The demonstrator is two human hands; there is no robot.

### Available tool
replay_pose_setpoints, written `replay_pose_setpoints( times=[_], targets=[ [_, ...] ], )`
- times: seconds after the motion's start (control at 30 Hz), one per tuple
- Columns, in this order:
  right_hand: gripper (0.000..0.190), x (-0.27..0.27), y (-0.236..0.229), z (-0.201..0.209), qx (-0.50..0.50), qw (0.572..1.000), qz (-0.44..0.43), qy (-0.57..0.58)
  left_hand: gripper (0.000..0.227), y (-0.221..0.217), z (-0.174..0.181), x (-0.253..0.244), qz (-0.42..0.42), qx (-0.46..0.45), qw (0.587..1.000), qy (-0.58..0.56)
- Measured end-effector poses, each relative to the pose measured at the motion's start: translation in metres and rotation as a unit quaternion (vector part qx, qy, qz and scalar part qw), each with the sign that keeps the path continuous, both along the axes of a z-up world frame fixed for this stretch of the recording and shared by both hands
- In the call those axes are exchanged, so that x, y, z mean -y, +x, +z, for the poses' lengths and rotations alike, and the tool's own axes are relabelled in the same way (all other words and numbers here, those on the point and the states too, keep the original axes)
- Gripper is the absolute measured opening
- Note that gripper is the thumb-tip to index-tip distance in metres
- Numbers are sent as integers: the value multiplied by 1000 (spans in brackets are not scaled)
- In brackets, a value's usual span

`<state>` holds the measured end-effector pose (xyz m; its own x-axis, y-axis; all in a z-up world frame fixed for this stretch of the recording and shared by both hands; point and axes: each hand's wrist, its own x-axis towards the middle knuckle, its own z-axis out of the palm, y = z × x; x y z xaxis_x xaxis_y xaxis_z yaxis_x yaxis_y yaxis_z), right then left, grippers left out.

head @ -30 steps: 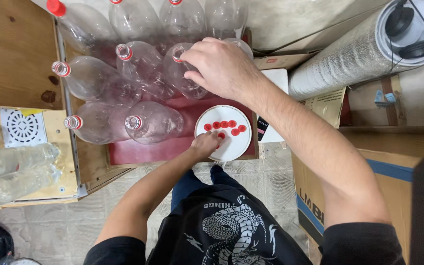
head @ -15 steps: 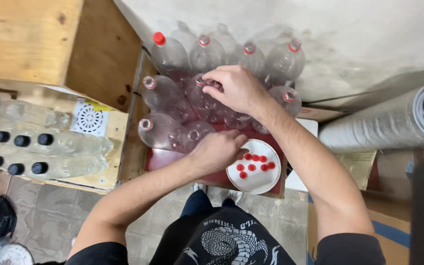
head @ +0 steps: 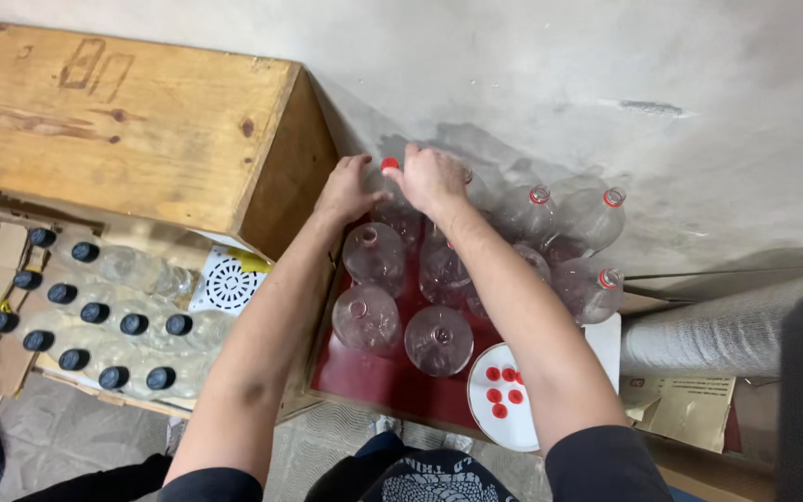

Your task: The person unscrews red caps from several large clear plastic bottles and places the caps on a white plate. Then the person moves to another set of bottles and screws the red caps onto them one by one.

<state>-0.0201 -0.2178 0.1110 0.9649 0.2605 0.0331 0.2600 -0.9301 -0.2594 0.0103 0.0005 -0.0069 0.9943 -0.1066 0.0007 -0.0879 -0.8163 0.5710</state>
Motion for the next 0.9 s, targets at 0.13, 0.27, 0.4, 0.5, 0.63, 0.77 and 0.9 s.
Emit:
replay_pose_setpoints(
  times=[0.13, 0.27, 0.4, 0.5, 0.63, 0.77, 0.9],
  targets=[
    [56, -37, 41, -48, -7, 999, -19, -36, 99, 23, -33, 4, -49, 0, 999, 12],
    [46, -50, 73, -83, -27, 1000, 5, 0, 81, 22, -46, 3, -22, -18, 999, -26],
    [38, -58, 92, -105, -6, 997, 70, -28, 85, 19, -46, 4, 15, -51, 998, -29],
    [34, -56, 102, -124, 29, 994, 103, -30, 85, 15, -35, 5, 11, -59, 998, -24],
    [38, -51, 106, -141, 91, 988, 126, -3, 80, 6, -12, 7, 0, -58, 998, -18],
    [12, -35, 82, -88, 26, 987, 142, 72, 79, 3, 3, 10, 1, -77, 997, -7],
    [34, -50, 63, -61, -15, 999, -9, 27, 81, 9, -8, 8, -2, -81, 997, 21]
  ],
)
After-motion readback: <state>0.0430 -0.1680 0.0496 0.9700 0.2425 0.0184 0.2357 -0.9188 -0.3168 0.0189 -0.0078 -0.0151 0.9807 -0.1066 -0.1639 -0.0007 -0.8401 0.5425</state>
